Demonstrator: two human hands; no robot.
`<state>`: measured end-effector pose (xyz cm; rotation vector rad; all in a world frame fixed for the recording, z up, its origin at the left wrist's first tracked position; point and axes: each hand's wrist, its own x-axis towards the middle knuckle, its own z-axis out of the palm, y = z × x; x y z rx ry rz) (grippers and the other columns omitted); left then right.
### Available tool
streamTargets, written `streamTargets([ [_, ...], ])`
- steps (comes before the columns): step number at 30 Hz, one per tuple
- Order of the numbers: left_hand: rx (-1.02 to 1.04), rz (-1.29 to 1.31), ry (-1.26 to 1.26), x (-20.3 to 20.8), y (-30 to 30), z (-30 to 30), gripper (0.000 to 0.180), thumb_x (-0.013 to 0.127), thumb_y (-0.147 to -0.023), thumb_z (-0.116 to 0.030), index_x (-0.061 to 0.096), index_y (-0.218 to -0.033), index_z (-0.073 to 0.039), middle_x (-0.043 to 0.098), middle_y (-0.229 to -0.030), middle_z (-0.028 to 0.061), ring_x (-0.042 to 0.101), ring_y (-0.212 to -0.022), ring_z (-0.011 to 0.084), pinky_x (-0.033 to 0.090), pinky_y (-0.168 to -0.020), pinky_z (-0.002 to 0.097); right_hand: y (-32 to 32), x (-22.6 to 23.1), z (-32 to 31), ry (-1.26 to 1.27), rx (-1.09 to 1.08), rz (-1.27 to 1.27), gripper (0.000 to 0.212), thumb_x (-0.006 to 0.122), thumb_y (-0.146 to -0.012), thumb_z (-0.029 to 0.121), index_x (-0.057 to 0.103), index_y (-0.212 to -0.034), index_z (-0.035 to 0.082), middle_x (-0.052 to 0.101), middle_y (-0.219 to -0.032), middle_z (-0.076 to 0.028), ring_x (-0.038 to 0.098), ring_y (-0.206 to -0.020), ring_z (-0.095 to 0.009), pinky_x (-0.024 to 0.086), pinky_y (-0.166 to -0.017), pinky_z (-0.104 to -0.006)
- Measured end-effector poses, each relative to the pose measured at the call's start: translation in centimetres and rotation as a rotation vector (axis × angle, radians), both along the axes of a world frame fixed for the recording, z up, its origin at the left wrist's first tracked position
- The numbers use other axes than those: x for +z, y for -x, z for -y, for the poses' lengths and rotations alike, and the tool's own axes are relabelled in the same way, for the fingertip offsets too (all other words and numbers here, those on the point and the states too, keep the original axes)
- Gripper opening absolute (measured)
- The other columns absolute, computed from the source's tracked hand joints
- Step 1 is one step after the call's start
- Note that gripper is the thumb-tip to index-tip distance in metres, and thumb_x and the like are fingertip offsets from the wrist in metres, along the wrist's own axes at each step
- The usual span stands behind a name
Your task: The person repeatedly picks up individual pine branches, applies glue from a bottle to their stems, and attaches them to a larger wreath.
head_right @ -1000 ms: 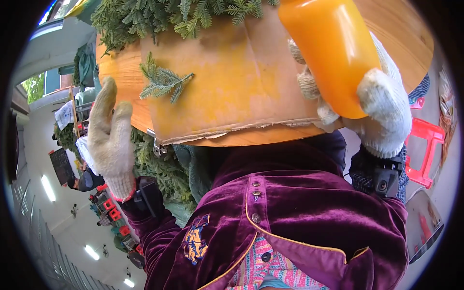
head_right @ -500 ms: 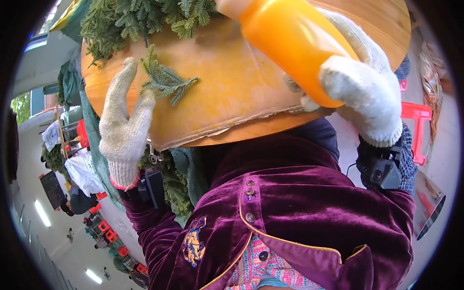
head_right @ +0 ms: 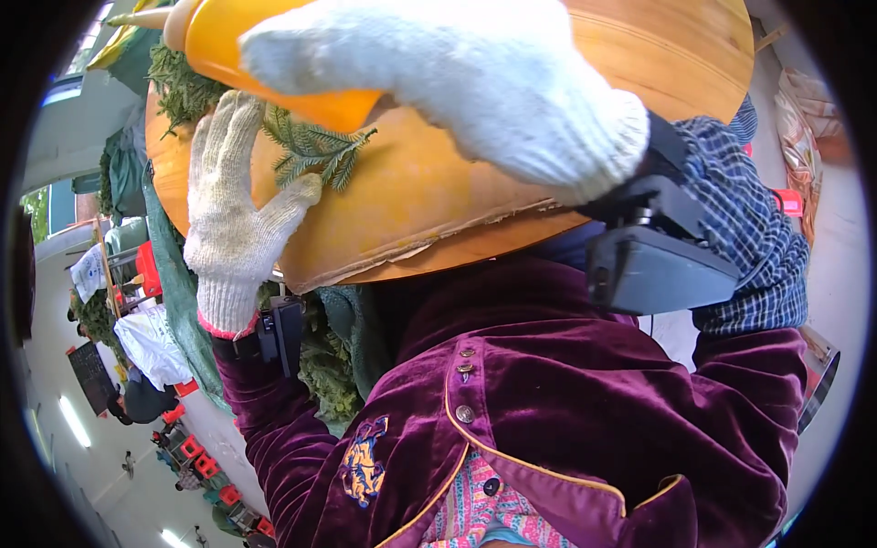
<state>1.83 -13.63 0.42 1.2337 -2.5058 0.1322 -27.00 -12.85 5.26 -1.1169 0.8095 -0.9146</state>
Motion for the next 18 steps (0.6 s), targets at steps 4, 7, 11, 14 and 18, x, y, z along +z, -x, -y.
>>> streamTargets([
  [4,0.005,0.137,0.033,1.4,0.6,0.4,0.080,0.088,-0.072,-0.034,0.059,-0.143,-0.014,0.060,-0.147,0.0111,0.048,-0.140,0.0412,0.031,-0.120,0.0565,-1.5,-0.3,0.1,0.096,-0.002,-0.068,0.079,0.076,-0.090,0.053,0.056,-0.143,-0.001,0.065,-0.126,-0.013,0.061,-0.114,-0.019,0.048,-0.100,-0.0331],
  [7,-0.007,0.220,-0.004,1.9,0.8,0.4,0.077,0.088,-0.072,-0.036,0.061,-0.142,-0.016,0.063,-0.141,0.0118,0.052,-0.135,0.0414,0.033,-0.117,0.0571,-3.2,-3.7,0.9,0.214,-0.031,-0.134,0.070,0.073,-0.093,0.050,0.059,-0.140,0.000,0.067,-0.114,-0.008,0.060,-0.101,-0.013,0.047,-0.087,-0.0288],
  [11,0.062,0.229,-0.063,1.8,0.9,-0.2,0.073,0.087,-0.074,-0.037,0.063,-0.139,-0.014,0.070,-0.129,0.0113,0.059,-0.126,0.0385,0.036,-0.114,0.0567,-4.1,-6.8,1.4,0.144,-0.018,0.052,0.063,0.074,-0.094,0.044,0.061,-0.138,0.002,0.068,-0.112,-0.006,0.061,-0.101,-0.011,0.048,-0.087,-0.0273],
  [14,0.199,0.210,-0.210,1.3,0.6,-1.4,0.071,0.087,-0.076,-0.036,0.063,-0.137,-0.009,0.073,-0.118,0.0115,0.064,-0.116,0.0350,0.038,-0.110,0.0557,-3.6,-5.3,1.0,0.011,-0.018,-0.026,0.062,0.073,-0.095,0.043,0.059,-0.140,0.001,0.069,-0.113,-0.007,0.062,-0.101,-0.012,0.048,-0.088,-0.0267],
  [18,0.201,0.053,-0.063,-0.4,0.5,-3.1,0.066,0.085,-0.078,-0.032,0.064,-0.133,-0.001,0.072,-0.113,0.0145,0.065,-0.110,0.0337,0.042,-0.101,0.0559,-3.0,-2.7,0.6,-0.003,0.048,-0.165,0.073,0.075,-0.092,0.052,0.058,-0.144,0.004,0.066,-0.126,-0.010,0.060,-0.114,-0.017,0.047,-0.099,-0.0315],
])
